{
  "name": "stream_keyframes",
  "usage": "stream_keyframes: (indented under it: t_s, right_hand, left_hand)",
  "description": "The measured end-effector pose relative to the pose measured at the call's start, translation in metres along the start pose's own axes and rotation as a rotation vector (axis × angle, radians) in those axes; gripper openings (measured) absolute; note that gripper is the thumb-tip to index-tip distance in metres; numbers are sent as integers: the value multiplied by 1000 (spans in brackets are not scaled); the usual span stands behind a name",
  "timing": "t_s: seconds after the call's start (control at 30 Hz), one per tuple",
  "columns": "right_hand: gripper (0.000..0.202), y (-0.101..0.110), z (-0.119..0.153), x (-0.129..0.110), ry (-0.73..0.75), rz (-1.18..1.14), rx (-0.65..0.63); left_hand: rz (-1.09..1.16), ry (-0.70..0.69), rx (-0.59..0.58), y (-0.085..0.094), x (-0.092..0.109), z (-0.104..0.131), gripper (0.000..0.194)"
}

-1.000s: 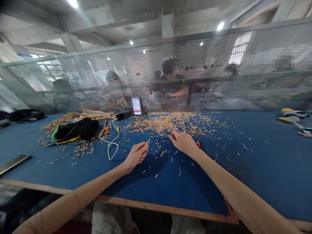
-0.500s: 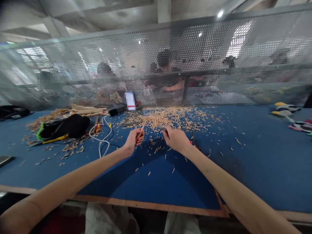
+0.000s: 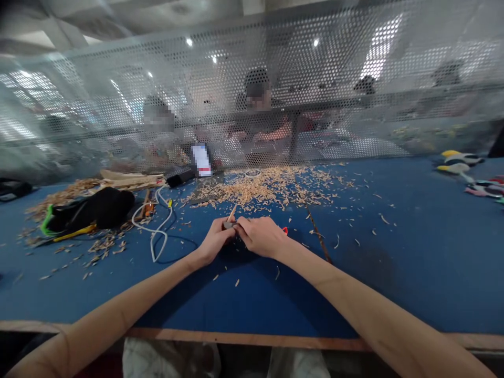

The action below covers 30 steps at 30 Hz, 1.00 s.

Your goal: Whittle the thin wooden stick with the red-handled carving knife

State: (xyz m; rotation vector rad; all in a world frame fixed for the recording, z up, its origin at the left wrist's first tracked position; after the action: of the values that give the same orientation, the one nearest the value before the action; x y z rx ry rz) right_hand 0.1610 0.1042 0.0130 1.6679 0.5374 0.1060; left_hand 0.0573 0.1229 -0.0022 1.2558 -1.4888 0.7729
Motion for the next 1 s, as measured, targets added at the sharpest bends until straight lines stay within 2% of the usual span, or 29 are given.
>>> stream_keyframes:
  t_s: [0.17, 0.37, 0.77, 0.87, 1.0]
  right_hand:
    - [28, 6, 0, 3, -14, -63, 29]
    - [31, -1, -3, 2, 17, 7, 14]
    - [34, -2, -12, 21, -15, 85, 31]
    - [35, 6, -19, 49, -120, 87, 82]
    - [37, 21, -21, 112, -339, 104, 180]
  left_hand:
    - [-6, -16, -12, -2, 1, -1, 12]
    - [-7, 0, -63, -5, -8, -2, 10]
    - [-323, -14, -24, 3, -12, -4, 30]
    - [-358, 45, 22, 6, -11, 3, 38]
    - [-242, 60, 71, 9, -6, 11, 52]
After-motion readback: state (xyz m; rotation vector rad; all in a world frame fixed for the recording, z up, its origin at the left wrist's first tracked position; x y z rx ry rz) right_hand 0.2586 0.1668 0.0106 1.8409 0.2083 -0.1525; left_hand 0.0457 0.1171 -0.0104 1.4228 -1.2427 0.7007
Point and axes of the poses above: each hand's wrist, its own z-axis away from the middle knuckle, its own y-axis out of the back of the hand, x = y × z, the point moved 8 cm from there along -z, towards the middle knuckle, and after that the axes turned 14 degrees about -y, right-handed, at the moved point
